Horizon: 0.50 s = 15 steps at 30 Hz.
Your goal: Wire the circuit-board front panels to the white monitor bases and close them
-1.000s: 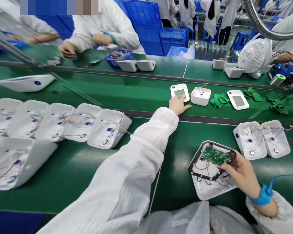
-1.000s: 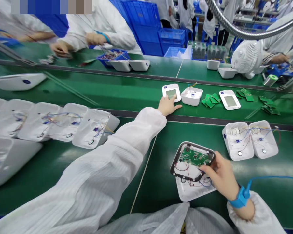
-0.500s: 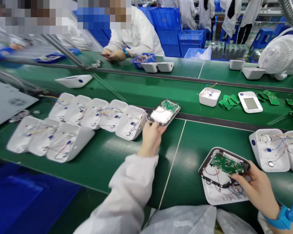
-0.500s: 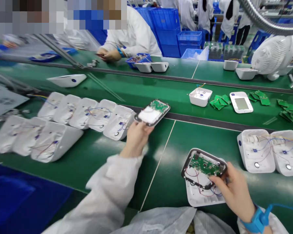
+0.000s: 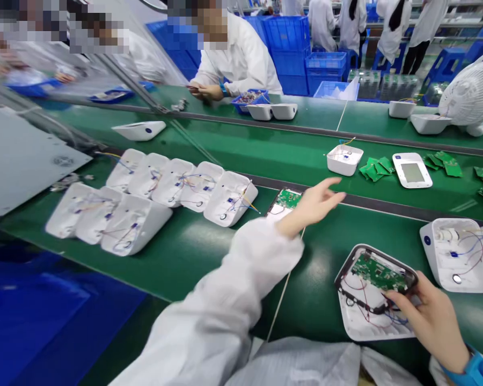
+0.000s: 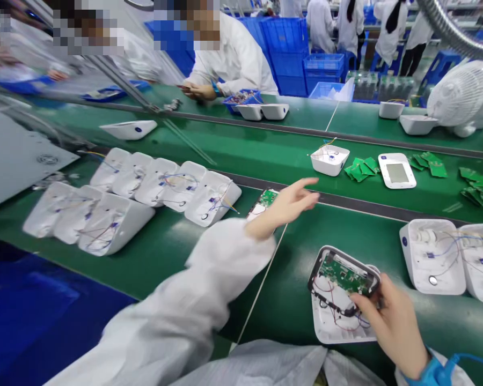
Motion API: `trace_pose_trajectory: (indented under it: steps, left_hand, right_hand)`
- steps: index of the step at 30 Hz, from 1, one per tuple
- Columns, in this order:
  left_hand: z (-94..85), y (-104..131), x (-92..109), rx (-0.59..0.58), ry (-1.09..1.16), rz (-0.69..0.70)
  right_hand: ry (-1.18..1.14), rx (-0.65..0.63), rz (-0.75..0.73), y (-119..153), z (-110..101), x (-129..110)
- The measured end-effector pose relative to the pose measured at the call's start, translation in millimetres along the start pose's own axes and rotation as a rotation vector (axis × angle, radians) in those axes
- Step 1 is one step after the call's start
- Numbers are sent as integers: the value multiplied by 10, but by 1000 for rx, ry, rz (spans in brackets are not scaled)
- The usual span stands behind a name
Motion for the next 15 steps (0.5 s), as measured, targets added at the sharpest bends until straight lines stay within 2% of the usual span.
trace_pose_trajectory:
  steps: [1,3,5,7,9,11,13,15]
  left_hand:
    - [177,-293,41,-28,-27,18]
    - [340,-830,-24,55,-179,-109]
    - [358,-1205,-105,100,-217,-171]
    - [257,-1385,-174,144,-219,-196]
    - [74,-1386,-212,183,-200,-209]
    - [-196,-1246,-219,225,-179,-217]
    - [-586,-979,-189,281,-157,-176]
    - [-1102,-574,-137,353,-106,-68]
  right_hand:
    - [3,-11,1,-4,4,8]
    - [9,-32,2,-7,4,27]
    - [13,-36,11,2,-13,53]
    - [11,-25,28,21,-41,87]
    - [3,-7,53,42,-75,128]
    - [-2,4,74,48,-106,177]
    - [0,-8,77,35,-121,229]
    - [1,-34,75,13,-122,285]
Point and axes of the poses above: each hand's wrist, its own y-axis away from the middle knuckle, its own z-axis out of the palm, x = y × z, the point moved 5 cm from there along -y, towards the middle knuckle, and after that the axes turned 5 degrees about x, right-handed, at the moved point
